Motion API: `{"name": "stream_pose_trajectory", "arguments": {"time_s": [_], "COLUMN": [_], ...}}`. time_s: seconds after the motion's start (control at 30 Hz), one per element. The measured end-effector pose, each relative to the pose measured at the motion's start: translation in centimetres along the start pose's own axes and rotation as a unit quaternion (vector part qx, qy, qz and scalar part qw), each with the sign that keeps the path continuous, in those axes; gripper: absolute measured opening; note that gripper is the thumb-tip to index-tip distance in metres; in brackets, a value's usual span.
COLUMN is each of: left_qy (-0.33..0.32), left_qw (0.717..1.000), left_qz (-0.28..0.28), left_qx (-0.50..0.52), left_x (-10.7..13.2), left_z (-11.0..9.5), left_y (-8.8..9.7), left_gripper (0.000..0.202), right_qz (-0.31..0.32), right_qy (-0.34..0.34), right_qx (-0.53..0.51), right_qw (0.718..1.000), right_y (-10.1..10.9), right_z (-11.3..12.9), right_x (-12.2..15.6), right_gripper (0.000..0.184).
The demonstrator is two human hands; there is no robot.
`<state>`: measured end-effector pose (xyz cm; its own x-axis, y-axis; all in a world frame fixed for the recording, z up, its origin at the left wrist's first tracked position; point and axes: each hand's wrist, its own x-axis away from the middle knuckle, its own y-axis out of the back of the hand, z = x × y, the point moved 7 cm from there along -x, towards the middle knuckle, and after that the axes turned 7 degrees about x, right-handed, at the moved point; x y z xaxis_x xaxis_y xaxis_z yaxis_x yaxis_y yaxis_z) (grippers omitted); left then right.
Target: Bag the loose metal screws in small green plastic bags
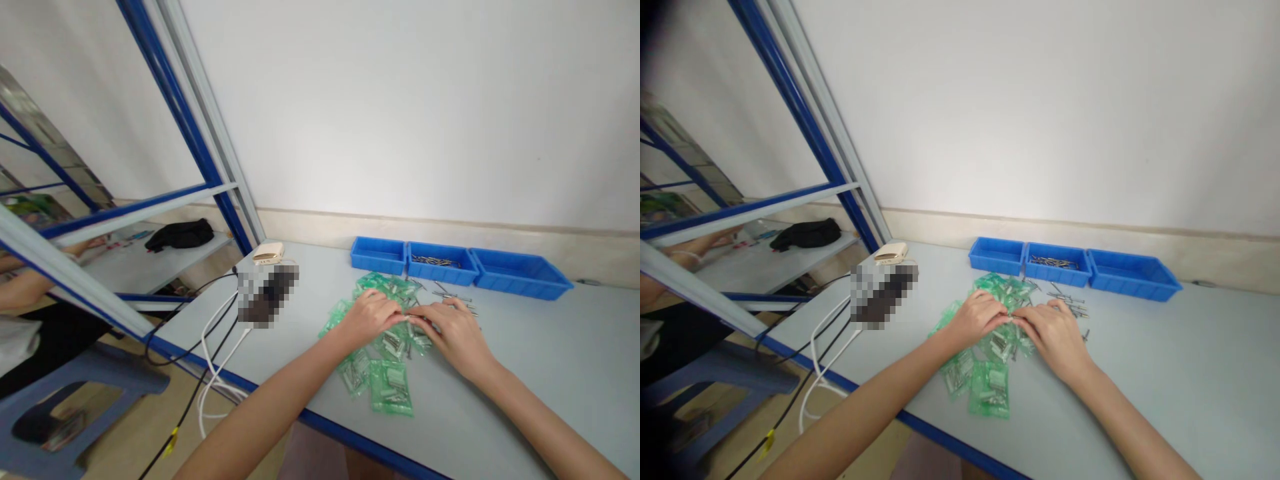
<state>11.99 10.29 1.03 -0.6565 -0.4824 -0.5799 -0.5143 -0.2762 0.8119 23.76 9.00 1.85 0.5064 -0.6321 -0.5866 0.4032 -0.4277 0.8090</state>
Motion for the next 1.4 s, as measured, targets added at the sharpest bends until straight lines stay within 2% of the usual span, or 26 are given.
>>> {"name": "stream_pose_trajectory", "arguments": {"time_s": [0.27,0.4,0.57,0.73,0.83,1.07,1.13,1.2,1.3,1.4], "left_qy": [-0.011,0.006,0.013,0.014,-0.002,0.034,0.079,0.135,0.201,0.237], "left_qw": [1.000,1.000,1.000,0.999,1.000,0.999,0.995,0.985,0.966,0.952], "left_qz": [-0.007,-0.010,0.001,-0.012,-0.021,-0.026,-0.041,-0.062,-0.082,-0.080], "left_qx": [0.009,0.011,-0.001,0.027,0.018,0.023,0.044,0.081,0.139,0.174], "left_x": [0.1,0.1,0.1,0.0,0.0,0.0,0.0,0.2,0.4,0.6], "left_z": [0.2,0.7,0.9,0.7,0.6,1.1,1.9,3.0,4.8,6.3], "left_y": [0.0,-0.4,-0.7,0.0,0.1,0.2,0.7,1.3,1.8,1.7], "left_gripper": [0.029,0.029,0.031,0.023,0.026,0.038,0.040,0.043,0.047,0.050], "right_qz": [0.058,0.059,0.039,0.043,0.053,0.039,0.037,0.036,0.037,0.026], "right_qy": [-0.060,-0.071,-0.034,-0.085,-0.108,-0.055,-0.070,-0.095,-0.153,-0.204], "right_qx": [-0.048,-0.057,-0.033,-0.066,-0.099,-0.073,-0.048,-0.011,0.058,0.113], "right_qw": [0.995,0.994,0.998,0.993,0.988,0.995,0.996,0.995,0.986,0.972], "right_y": [-0.9,-0.8,-0.5,-1.0,-1.2,-1.0,-0.9,-0.7,-0.1,1.0], "right_z": [-0.4,-0.3,0.2,-0.8,-1.3,-0.5,-1.4,-3.3,-7.6,-11.5], "right_x": [-0.3,-0.3,-0.3,-0.3,-0.3,-0.5,-0.9,-1.9,-3.9,-5.4], "right_gripper": [0.032,0.024,0.026,0.028,0.025,0.023,0.025,0.029,0.034,0.036]}}
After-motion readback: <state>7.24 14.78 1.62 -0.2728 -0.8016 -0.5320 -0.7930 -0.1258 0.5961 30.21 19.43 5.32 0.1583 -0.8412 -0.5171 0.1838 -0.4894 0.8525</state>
